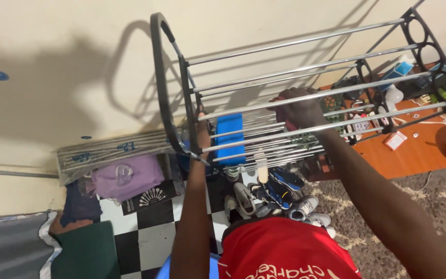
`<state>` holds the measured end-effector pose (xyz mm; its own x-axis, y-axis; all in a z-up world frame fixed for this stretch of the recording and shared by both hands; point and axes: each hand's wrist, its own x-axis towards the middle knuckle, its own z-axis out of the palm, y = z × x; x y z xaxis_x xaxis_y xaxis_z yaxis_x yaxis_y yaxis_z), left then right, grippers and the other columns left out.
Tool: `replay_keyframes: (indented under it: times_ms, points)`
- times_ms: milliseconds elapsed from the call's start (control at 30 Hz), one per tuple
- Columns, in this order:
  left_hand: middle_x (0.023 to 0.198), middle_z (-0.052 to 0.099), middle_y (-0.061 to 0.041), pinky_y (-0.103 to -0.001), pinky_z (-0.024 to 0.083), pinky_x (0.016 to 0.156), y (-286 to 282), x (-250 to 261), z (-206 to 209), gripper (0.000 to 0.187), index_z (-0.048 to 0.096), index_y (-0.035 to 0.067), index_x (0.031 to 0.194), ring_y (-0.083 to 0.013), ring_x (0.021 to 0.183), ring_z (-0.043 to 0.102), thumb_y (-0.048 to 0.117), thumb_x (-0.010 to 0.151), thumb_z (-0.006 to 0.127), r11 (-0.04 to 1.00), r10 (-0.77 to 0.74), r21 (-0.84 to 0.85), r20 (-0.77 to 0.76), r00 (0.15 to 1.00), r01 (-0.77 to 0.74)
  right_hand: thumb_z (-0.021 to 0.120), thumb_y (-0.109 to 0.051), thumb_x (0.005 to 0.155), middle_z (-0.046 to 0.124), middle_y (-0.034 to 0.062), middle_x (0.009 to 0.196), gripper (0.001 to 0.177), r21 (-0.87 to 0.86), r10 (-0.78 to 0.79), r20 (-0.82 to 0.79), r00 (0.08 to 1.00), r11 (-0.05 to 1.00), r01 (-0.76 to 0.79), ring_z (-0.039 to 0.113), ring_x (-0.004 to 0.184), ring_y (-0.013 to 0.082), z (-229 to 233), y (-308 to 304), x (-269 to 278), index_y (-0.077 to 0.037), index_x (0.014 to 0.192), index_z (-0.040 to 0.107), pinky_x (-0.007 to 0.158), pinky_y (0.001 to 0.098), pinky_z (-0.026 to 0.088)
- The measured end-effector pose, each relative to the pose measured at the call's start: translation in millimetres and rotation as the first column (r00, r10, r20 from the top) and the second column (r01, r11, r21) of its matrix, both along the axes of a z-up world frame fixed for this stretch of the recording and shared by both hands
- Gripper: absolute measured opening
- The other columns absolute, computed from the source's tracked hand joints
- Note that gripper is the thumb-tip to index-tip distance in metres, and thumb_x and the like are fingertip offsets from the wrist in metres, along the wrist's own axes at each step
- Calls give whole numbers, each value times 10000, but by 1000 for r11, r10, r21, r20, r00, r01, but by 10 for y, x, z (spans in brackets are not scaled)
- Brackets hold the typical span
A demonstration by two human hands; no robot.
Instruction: Cleaning and assembling a metal shoe rack using a cloth and plastic components.
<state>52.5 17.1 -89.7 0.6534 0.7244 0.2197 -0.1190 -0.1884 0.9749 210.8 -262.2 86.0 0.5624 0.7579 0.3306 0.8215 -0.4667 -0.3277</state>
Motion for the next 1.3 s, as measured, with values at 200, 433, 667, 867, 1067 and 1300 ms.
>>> replay_keyframes:
  times_ms: [200, 433, 667, 867, 1067, 1300]
  points:
    - [1439, 591, -171, -383, 411, 1017, 293, -146, -501, 560, 540, 20, 1545, -271, 1292, 547, 326, 1083, 615, 934, -102, -335, 81, 992, 123, 683, -421, 890, 609, 179, 1356, 605, -4, -32, -31, 999, 999, 32, 509, 1337, 404, -281, -149, -105, -101, 1396, 590, 1099, 613, 271]
    - [1285, 694, -15, -282, 561, 944, -160, -1147, -319, 342, 590, 155, 1313, -135, 1151, 688, 217, 977, 578, 729, 163, -684, 160, 974, -10, 586, -454, 980, 348, 165, 1665, 660, -36, -147, -161, 976, 989, 143, 195, 1563, 370, -176, -506, -649, -167, 1557, 445, 1195, 643, 39]
    - [813, 726, -89, -309, 535, 618, -1132, -2000, -1314, 182, 721, 11, 978, -180, 694, 665, 185, 959, 669, 573, 133, -736, -351, 927, -361, 485, -451, 1096, 592, 397, 894, 503, -24, -278, -861, 425, 858, 513, 535, 814, 502, -625, -1089, -1308, -111, 1214, 837, 827, 628, 490]
    - [936, 767, -107, -333, 558, 764, -1789, -1523, -827, 536, 708, 21, 1093, -210, 841, 736, 520, 1005, 533, 463, -21, -871, -195, 981, -163, 463, -480, 1037, 823, 86, 1048, 528, -12, -99, -955, 278, 954, 298, 762, 1000, 225, -727, -695, -1597, -80, 1047, 808, 931, 428, 594]
    - [1195, 665, -117, -408, 564, 992, -1581, -925, -1113, 536, 570, 10, 1262, -252, 1052, 685, 457, 975, 637, 185, 134, -981, -39, 990, -63, 559, -358, 993, 650, 87, 1373, 447, 62, 116, -987, -113, 917, 394, 637, 1255, 244, -1020, -302, -1476, -91, 1348, 607, 987, 436, 551]
    - [1175, 574, -113, -435, 544, 958, -1426, -658, -1435, 530, 555, 29, 1269, -241, 991, 625, 421, 944, 702, 100, 159, -979, -161, 974, -178, 599, -288, 1031, 608, 137, 1243, 398, 115, 163, -983, -83, 904, 411, 580, 1164, 235, -1687, -15, -1318, -27, 1331, 595, 939, 422, 522]
